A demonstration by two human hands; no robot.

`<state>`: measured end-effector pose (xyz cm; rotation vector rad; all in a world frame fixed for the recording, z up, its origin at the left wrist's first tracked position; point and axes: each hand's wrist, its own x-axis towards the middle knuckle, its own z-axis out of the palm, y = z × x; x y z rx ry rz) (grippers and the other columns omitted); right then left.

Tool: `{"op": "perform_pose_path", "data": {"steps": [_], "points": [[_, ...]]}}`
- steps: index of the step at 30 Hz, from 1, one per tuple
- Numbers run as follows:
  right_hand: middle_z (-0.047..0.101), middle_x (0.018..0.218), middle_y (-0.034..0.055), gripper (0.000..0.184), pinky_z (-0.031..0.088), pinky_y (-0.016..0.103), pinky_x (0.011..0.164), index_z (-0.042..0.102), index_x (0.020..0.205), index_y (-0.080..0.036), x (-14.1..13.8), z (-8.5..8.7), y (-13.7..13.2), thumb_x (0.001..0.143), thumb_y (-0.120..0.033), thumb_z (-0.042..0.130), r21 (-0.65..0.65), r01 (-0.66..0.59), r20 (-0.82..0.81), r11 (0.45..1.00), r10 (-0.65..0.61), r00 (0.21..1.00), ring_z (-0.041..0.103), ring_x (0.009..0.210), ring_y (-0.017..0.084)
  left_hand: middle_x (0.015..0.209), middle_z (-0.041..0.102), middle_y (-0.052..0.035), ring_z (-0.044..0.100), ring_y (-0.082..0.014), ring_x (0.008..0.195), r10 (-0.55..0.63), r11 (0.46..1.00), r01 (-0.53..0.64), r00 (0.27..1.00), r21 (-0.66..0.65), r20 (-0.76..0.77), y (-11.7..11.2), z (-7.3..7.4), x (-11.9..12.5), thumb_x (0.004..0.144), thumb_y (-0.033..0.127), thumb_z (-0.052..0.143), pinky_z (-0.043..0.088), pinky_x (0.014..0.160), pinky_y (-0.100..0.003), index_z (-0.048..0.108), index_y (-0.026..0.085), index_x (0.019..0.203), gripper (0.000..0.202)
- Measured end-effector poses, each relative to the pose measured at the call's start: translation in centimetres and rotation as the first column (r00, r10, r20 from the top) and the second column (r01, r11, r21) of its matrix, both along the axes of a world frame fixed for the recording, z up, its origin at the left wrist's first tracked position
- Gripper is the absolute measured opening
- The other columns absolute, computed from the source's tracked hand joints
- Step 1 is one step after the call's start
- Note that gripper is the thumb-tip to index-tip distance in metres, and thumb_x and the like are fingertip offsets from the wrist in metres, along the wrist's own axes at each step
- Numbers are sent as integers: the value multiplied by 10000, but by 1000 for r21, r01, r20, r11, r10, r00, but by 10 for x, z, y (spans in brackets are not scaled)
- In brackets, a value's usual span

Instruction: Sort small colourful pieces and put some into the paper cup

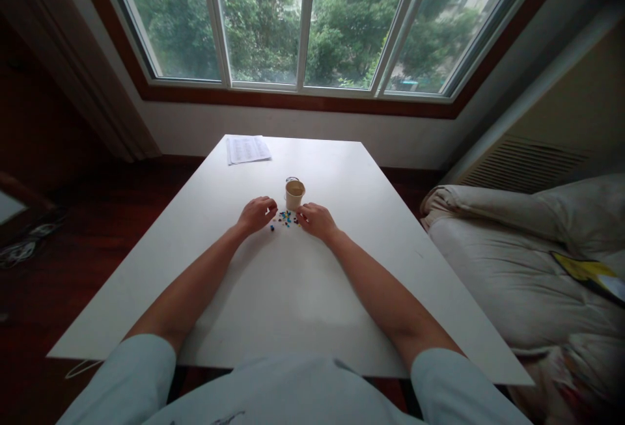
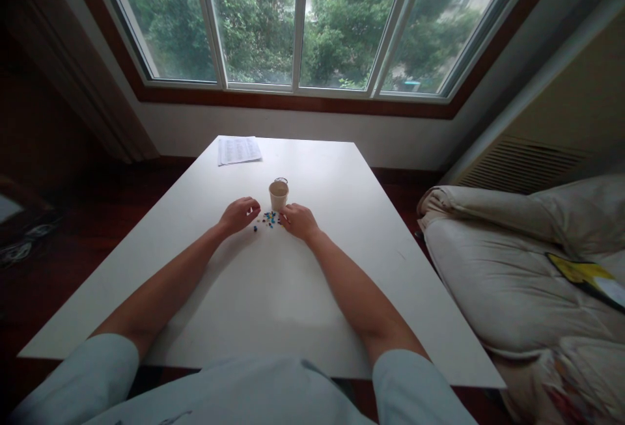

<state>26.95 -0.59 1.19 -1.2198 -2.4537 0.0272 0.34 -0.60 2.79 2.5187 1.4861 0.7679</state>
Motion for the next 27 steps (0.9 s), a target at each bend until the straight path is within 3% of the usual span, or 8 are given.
{"op": "perform_pose_path", "data": {"steps": [5, 11, 19, 24, 27], "points": [[715, 1044, 64, 234, 410, 292, 778, 701, 1142, -224, 1, 2, 0, 953, -356, 664, -113, 19, 15, 993, -17, 1000, 619, 934, 198, 873, 723, -35, 603, -182, 744, -71, 982, 31, 974, -185, -214, -6, 21, -8, 908, 328, 611, 363, 645, -294, 709, 224, 861, 150], [686, 1032, 54, 213, 424, 289, 793, 688, 1113, -233, 2, -1, 1, 915, -307, 664, -125, -13, 4, 992, 14, 1000, 611, 945, 201, 943, 726, -30, 630, -183, 791, -192, 946, 101, 940, -308, -282, -9, 31, -17, 826, 351, 694, 385, 660, -276, 719, 236, 979, 193], [676, 1037, 58, 131, 443, 275, 827, 705, 1052, -243, -2, -10, 4, 955, -288, 631, -106, -33, -21, 994, 31, 999, 607, 980, 197, 1026, 716, -36, 652, -192, 859, -205, 944, 103, 927, -315, -313, -11, 20, -10, 865, 339, 653, 425, 694, -274, 717, 256, 1077, 237], [669, 1011, 53, 108, 457, 279, 846, 706, 1014, -231, -2, -17, 9, 932, -253, 638, -116, -21, -88, 993, 11, 996, 605, 966, 194, 1047, 730, -40, 667, -199, 881, -150, 969, 77, 939, -236, -310, -14, 8, 4, 896, 226, 562, 447, 729, -285, 702, 258, 1082, 235], [666, 996, 47, 132, 464, 281, 848, 698, 1044, -225, -1, -18, 9, 929, -263, 647, -133, -6, -140, 991, -13, 990, 603, 938, 187, 1039, 727, -56, 667, -214, 908, -120, 982, 74, 955, -175, -273, -17, -1, 10, 935, 236, 518, 461, 760, -300, 695, 248, 1059, 217]]}}
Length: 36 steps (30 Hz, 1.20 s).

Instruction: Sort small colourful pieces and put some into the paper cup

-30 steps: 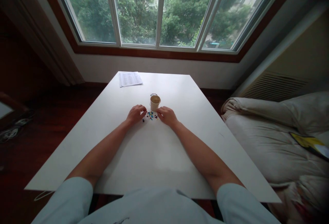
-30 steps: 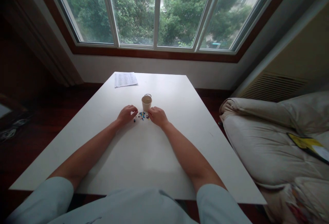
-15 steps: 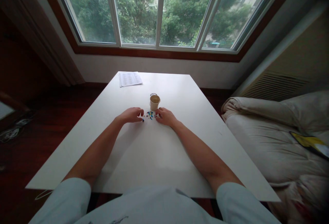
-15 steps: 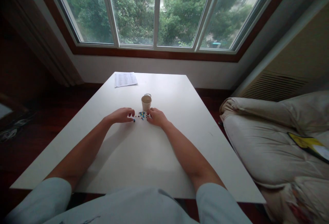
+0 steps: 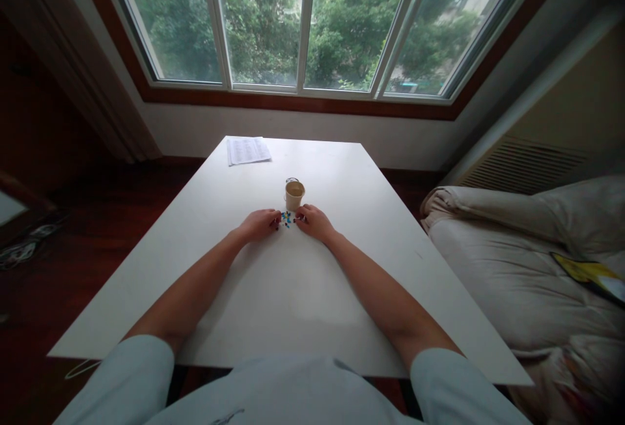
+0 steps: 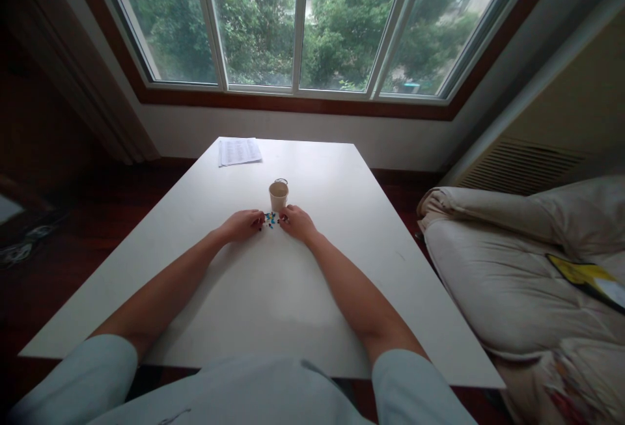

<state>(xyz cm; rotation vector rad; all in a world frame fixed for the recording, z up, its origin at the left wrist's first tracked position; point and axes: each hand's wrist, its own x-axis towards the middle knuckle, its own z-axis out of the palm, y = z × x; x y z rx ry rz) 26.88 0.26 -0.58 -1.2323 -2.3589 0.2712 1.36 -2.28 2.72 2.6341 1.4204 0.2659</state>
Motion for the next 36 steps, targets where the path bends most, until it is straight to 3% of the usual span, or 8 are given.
{"op": "perform_pose_path", "data": {"steps": [5, 10, 17, 26, 36], "points": [[663, 1023, 49, 181, 471, 290, 869, 697, 1042, -233, -1, 3, -4, 885, -172, 629, 14, 8, 3, 1000, -8, 1000, 595, 969, 198, 1014, 713, -64, 657, -212, 877, 40, 998, -47, 991, 51, 128, -1, -14, 3, 954, 247, 510, 471, 754, -308, 703, 244, 1017, 203], [668, 1053, 69, 195, 472, 309, 880, 703, 1038, -238, -3, 6, -6, 899, -151, 597, 16, 81, 40, 997, -82, 996, 579, 1038, 225, 965, 706, -41, 625, -181, 806, 52, 998, -56, 955, 5, 291, 5, -24, 0, 904, 242, 558, 474, 759, -298, 732, 239, 977, 188], [666, 1065, 82, 217, 463, 316, 878, 720, 1033, -229, 1, 4, -2, 945, -146, 540, 13, 123, 25, 992, -124, 992, 569, 1054, 227, 937, 680, -26, 572, -155, 749, -61, 989, 106, 926, -103, 372, 7, -17, -10, 785, 165, 548, 476, 738, -279, 759, 216, 978, 290], [662, 1014, 55, 280, 477, 307, 901, 737, 963, -219, 4, -1, 7, 806, -69, 561, -43, -37, -69, 998, 34, 997, 589, 994, 207, 985, 659, -34, 551, -145, 746, -92, 961, 187, 912, -205, 400, 8, -7, -15, 748, 179, 551, 473, 732, -273, 777, 209, 982, 326], [681, 1043, 57, 265, 495, 312, 902, 758, 1009, -224, 5, 0, 5, 809, -119, 620, -28, -84, -70, 996, 82, 994, 603, 1009, 210, 988, 664, -35, 574, -158, 777, -74, 972, 154, 917, -176, 392, 9, -14, -14, 800, 259, 607, 489, 761, -287, 770, 230, 1004, 262]]}}
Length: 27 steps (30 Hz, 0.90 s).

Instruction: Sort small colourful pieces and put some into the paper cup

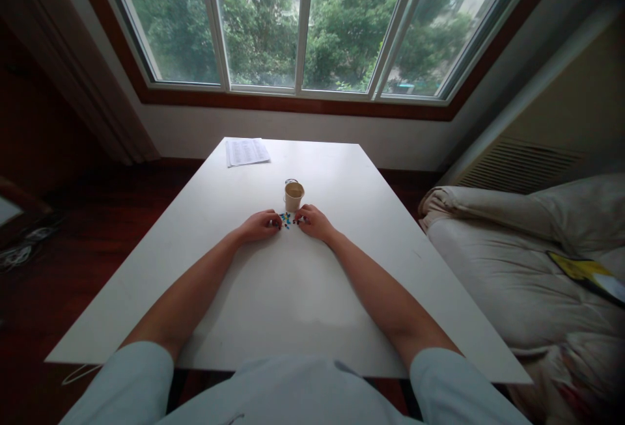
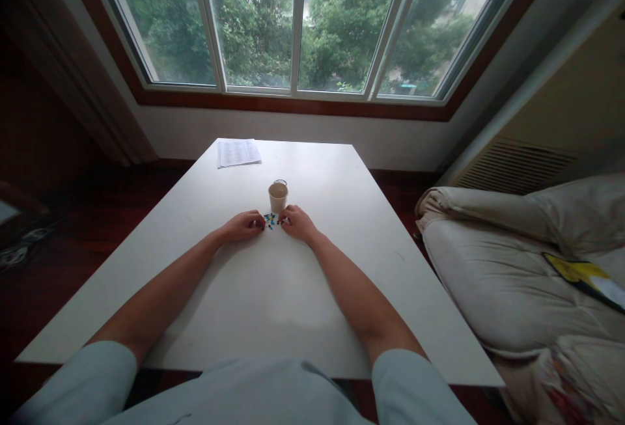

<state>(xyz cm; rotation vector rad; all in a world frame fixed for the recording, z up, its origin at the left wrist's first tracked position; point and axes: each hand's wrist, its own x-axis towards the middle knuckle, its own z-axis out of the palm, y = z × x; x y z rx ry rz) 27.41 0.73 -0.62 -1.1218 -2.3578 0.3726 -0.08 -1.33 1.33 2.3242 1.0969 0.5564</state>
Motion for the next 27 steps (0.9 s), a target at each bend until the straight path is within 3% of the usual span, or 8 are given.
{"op": "perform_pose_path", "data": {"steps": [9, 20, 27], "points": [[690, 1055, 58, 217, 491, 312, 919, 770, 1032, -231, -1, -3, 1, 872, -157, 644, 14, 23, 16, 1000, -23, 1000, 608, 1030, 206, 915, 671, -22, 587, -160, 752, 142, 984, -139, 990, 112, -22, -2, -11, 9, 863, 290, 599, 461, 717, -285, 728, 234, 964, 173], [666, 1059, 63, 171, 483, 323, 951, 749, 1090, -246, -2, -1, -3, 942, -276, 667, 66, 26, 74, 998, -30, 997, 592, 1052, 213, 902, 668, -18, 588, -159, 742, 142, 981, -136, 989, 135, -35, -3, -10, 10, 885, 308, 602, 443, 699, -288, 719, 235, 960, 157], [675, 1093, 72, 206, 483, 333, 970, 745, 1093, -248, -3, -2, -3, 926, -192, 639, 79, 49, 111, 996, -58, 992, 590, 1098, 229, 910, 668, -16, 589, -161, 753, 153, 980, -147, 988, 134, -31, -2, -11, 11, 892, 307, 598, 440, 706, -288, 717, 237, 972, 159]]}}
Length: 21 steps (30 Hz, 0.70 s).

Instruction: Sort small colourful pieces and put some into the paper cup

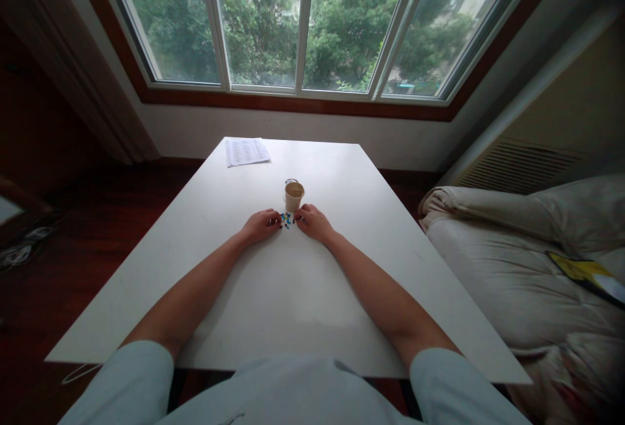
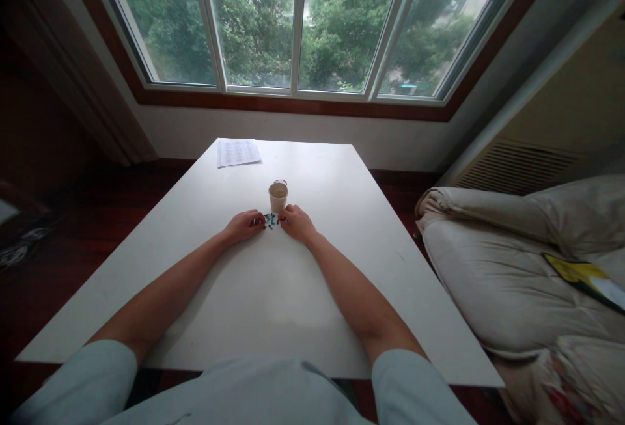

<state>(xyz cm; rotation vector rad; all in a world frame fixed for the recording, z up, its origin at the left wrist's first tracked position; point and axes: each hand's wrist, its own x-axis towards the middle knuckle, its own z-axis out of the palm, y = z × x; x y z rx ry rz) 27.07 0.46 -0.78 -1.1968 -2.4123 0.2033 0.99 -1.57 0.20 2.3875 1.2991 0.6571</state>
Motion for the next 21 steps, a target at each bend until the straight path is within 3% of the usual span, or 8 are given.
{"op": "perform_pose_path", "data": {"steps": [9, 13, 21], "points": [[673, 1064, 72, 163, 478, 322, 956, 733, 1059, -238, -1, 0, 0, 956, -206, 611, 10, 8, -8, 1000, -8, 1000, 587, 1064, 218, 908, 673, -15, 594, -159, 748, 2, 1000, -2, 1000, 1, 7, 0, -2, 0, 886, 303, 617, 445, 706, -283, 725, 235, 967, 150], [670, 1060, 74, 213, 473, 333, 960, 718, 1099, -233, -2, -1, 0, 915, -175, 629, 23, 47, -19, 999, -47, 999, 579, 1060, 229, 903, 674, -13, 591, -157, 743, 6, 1000, -6, 1000, -1, 18, 1, -2, 0, 882, 293, 628, 448, 708, -280, 729, 233, 968, 146], [670, 1049, 79, 213, 469, 353, 942, 725, 1011, -236, -1, -2, 0, 857, -117, 636, 33, 93, -5, 995, -93, 996, 568, 1047, 245, 909, 679, -16, 588, -158, 740, 1, 1000, -1, 1000, -2, 31, 1, -2, 0, 881, 281, 619, 443, 713, -280, 741, 234, 974, 160]]}}
